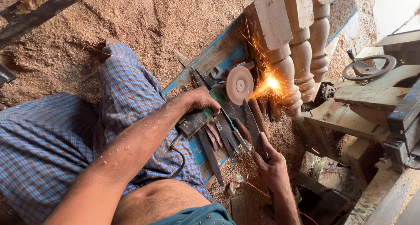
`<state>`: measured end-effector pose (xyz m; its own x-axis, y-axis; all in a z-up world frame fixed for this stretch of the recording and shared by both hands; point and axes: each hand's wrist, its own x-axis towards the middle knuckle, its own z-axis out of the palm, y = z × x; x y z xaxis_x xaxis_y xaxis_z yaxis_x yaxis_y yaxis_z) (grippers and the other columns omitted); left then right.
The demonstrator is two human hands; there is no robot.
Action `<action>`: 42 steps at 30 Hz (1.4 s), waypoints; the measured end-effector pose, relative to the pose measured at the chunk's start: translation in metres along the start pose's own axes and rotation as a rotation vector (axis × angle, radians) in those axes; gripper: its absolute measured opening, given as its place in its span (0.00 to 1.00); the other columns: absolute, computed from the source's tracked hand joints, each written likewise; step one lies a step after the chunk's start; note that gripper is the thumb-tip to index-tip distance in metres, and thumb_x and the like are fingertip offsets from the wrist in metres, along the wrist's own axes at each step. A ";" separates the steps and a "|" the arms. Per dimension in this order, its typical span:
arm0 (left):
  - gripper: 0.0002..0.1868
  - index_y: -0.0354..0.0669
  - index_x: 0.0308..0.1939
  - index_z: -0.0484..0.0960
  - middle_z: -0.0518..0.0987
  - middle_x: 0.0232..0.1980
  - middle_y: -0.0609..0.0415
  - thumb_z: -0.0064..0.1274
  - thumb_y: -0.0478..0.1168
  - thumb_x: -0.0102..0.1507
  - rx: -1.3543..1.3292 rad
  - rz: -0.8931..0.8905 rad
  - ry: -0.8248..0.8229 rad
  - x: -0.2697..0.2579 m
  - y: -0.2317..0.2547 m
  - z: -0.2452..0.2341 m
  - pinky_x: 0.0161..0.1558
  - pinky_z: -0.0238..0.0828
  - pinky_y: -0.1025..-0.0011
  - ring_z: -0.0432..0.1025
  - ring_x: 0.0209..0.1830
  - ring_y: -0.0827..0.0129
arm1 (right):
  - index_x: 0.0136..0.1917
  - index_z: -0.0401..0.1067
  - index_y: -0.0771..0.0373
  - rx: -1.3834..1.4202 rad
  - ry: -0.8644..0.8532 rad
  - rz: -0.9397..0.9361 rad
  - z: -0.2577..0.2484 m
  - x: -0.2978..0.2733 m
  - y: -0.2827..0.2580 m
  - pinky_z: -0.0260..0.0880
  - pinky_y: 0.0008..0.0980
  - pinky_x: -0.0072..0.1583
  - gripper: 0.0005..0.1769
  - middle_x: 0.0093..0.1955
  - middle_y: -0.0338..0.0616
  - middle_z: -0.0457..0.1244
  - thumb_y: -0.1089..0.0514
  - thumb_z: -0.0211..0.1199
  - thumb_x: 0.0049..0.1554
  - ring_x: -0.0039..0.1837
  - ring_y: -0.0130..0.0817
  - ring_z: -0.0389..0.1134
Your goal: The person sits on the floor and uses a handheld angle grinder to sharpen a metal chisel. Sparks fly as the tool is held against the spinning grinding disc. The person repeatedly adjusts the chisel's angle and position to sharpen different edges.
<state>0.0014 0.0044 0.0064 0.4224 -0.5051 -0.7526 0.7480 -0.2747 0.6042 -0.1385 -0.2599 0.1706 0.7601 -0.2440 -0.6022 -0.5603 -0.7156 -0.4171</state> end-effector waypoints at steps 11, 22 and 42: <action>0.18 0.31 0.25 0.84 0.82 0.29 0.46 0.70 0.41 0.39 0.002 0.027 0.020 0.008 -0.005 0.004 0.27 0.71 0.63 0.74 0.24 0.63 | 0.79 0.61 0.55 0.245 0.116 -0.023 0.011 0.003 0.014 0.57 0.26 0.29 0.41 0.35 0.40 0.67 0.65 0.67 0.54 0.29 0.22 0.60; 0.14 0.31 0.23 0.84 0.82 0.28 0.45 0.69 0.38 0.40 -0.051 0.011 -0.007 0.006 -0.005 0.003 0.27 0.73 0.61 0.75 0.23 0.61 | 0.78 0.62 0.55 0.477 -0.254 0.038 -0.002 0.011 0.036 0.56 0.24 0.27 0.29 0.33 0.35 0.57 0.54 0.53 0.64 0.26 0.23 0.56; 0.19 0.31 0.28 0.86 0.83 0.33 0.44 0.70 0.43 0.42 0.097 0.013 0.023 0.007 -0.003 0.002 0.33 0.74 0.59 0.76 0.28 0.59 | 0.72 0.68 0.57 0.348 -0.233 0.155 -0.008 0.016 0.018 0.54 0.23 0.27 0.23 0.33 0.35 0.58 0.53 0.54 0.65 0.26 0.21 0.54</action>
<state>0.0009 -0.0001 -0.0003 0.4440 -0.4903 -0.7500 0.6898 -0.3472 0.6353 -0.1339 -0.2822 0.1587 0.5863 -0.1485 -0.7964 -0.7694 -0.4099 -0.4900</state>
